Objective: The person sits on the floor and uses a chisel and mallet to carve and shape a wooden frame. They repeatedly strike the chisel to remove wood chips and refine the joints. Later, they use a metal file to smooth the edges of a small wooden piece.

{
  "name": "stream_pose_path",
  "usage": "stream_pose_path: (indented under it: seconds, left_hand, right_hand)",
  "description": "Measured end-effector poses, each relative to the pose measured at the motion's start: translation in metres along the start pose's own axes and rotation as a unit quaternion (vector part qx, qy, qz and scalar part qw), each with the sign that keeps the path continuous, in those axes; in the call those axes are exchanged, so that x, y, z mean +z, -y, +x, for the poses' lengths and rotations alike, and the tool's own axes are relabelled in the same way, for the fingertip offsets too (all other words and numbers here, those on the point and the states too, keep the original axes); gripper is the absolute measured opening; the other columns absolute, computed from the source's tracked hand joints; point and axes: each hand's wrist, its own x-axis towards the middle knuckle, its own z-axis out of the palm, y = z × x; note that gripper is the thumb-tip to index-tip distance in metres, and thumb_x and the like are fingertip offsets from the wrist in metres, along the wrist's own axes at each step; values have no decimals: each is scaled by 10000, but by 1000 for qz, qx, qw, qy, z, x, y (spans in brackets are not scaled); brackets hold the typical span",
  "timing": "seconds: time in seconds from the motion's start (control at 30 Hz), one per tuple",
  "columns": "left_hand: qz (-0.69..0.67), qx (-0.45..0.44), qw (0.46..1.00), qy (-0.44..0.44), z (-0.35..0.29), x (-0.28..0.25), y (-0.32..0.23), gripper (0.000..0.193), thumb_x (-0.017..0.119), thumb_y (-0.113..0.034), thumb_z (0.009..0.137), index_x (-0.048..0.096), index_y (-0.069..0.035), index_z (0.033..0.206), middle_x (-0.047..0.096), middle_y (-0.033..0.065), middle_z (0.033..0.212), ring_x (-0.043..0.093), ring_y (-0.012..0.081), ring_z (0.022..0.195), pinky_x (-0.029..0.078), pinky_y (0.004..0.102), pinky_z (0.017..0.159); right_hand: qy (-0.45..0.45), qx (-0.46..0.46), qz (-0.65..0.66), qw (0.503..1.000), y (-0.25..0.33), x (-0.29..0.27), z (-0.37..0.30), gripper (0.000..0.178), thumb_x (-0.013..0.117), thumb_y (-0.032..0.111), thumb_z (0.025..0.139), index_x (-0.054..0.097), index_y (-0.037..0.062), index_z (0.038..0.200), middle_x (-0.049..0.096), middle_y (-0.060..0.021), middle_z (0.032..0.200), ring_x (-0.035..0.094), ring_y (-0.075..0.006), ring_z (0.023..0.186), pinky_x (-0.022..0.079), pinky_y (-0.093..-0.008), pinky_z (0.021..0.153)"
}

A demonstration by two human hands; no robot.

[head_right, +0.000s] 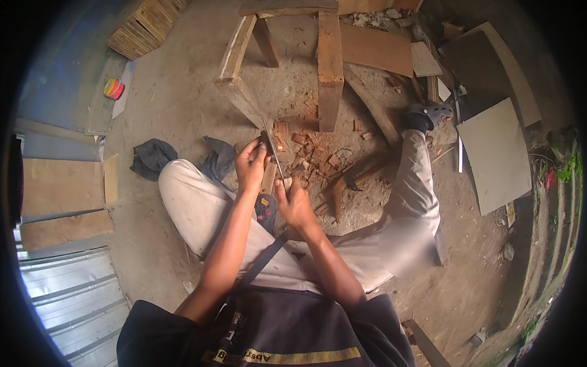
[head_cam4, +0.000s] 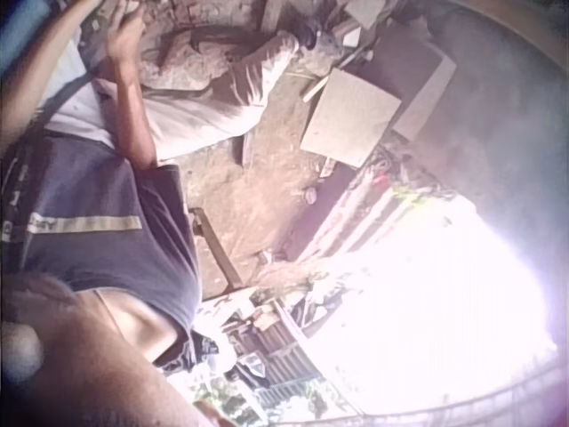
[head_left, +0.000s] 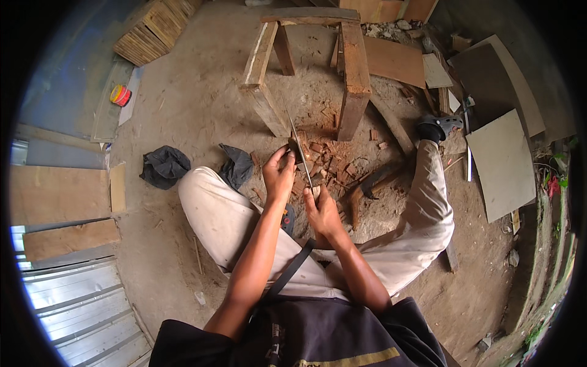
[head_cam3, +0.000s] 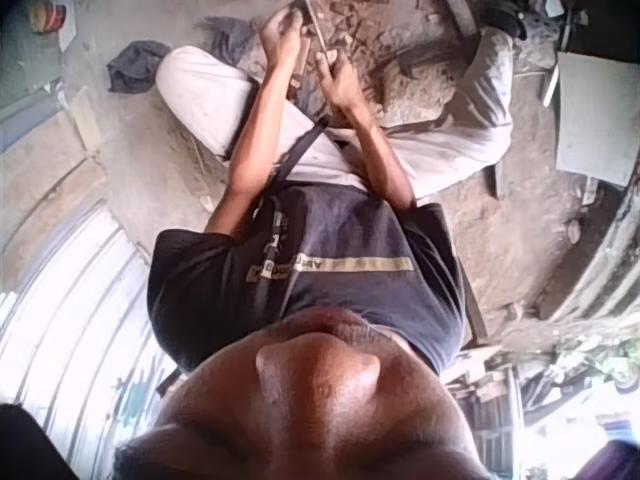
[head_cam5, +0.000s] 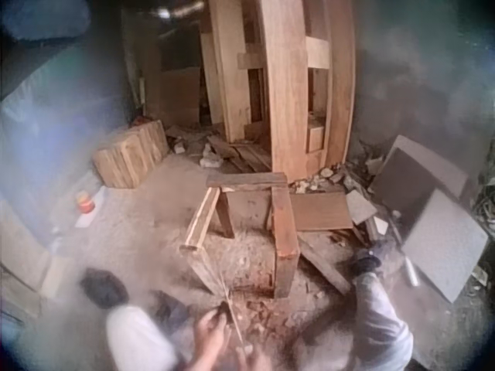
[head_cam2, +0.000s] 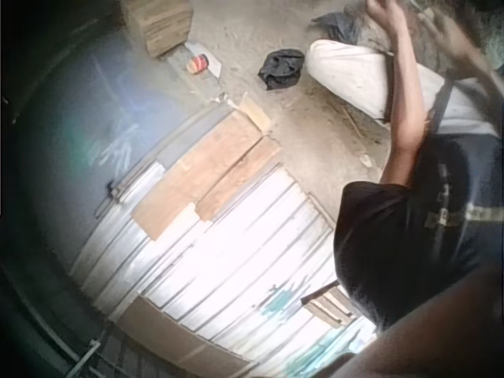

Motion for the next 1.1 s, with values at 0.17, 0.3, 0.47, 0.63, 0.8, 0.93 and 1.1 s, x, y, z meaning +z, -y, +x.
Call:
stream_pose_path:
  seconds: [0.17, 0.3, 0.47, 0.63, 0.8, 0.93, 1.1]
  left_hand:
    - [11, 13, 1000, -25, 8, 14, -2, 334, 689, -146, 1000, 656, 34, 1280, 709, 20, 971, 607, 60, 786, 503, 214, 669]
    - [37, 11, 999, -28, 13, 18, -3, 364, 705, -155, 989, 646, 35, 1295, 717, 39, 972, 622, 66, 781, 513, 224, 662]
    - [42, 48, 998, 4, 8, 7, 2, 379, 677, -142, 1005, 618, -18, 1358, 723, 43, 1121, 658, 71, 930, 529, 224, 751]
    - [216, 145, 965, 39, -2, 14, 11, 396, 670, -85, 977, 624, -20, 1365, 711, 81, 1214, 656, 136, 1036, 525, 292, 904]
    - [222, 180, 956, 61, 0, 32, 12, 411, 672, -59, 941, 624, 13, 1343, 711, 127, 1197, 664, 185, 1074, 512, 337, 966]
    - [191, 93, 977, 8, 28, 26, 9, 484, 703, -184, 949, 592, 29, 1369, 640, 251, 1340, 608, 353, 1268, 450, 416, 1086]
    - [161, 46, 986, -4, 35, 13, 15, 472, 689, -180, 985, 569, 21, 1394, 690, 154, 1208, 677, 202, 1005, 571, 332, 824]
  right_hand:
    - [111, 87, 122, 982, -9, -20, 17, 467, 601, 402, 1034, 543, -60, 999, 624, -188, 675, 626, -263, 624, 505, -443, 619]
    - [29, 10, -19, 999, 0, -24, 18, 477, 583, 420, 1036, 552, -56, 1007, 642, -238, 696, 675, -381, 653, 500, -483, 626]
    - [-20, -3, -3, 1000, -22, 4, -2, 439, 551, 419, 1059, 545, -13, 983, 587, -105, 645, 574, -188, 584, 458, -384, 552]
    - [-62, -43, 77, 994, -76, 29, 8, 402, 590, 332, 1043, 549, -64, 1097, 593, -178, 656, 605, -245, 592, 479, -400, 585]
    - [-74, -69, 170, 980, -83, 23, 32, 349, 616, 313, 1036, 575, -31, 1077, 586, -75, 679, 530, -169, 596, 476, -359, 596]
    - [-56, 13, 47, 997, -52, 6, 12, 429, 626, 387, 1021, 591, -36, 1078, 634, -111, 688, 612, -177, 623, 494, -371, 601]
    - [-74, -25, 85, 993, -17, -6, -13, 422, 584, 365, 1043, 557, -48, 1125, 620, -123, 633, 642, -187, 618, 503, -379, 591]
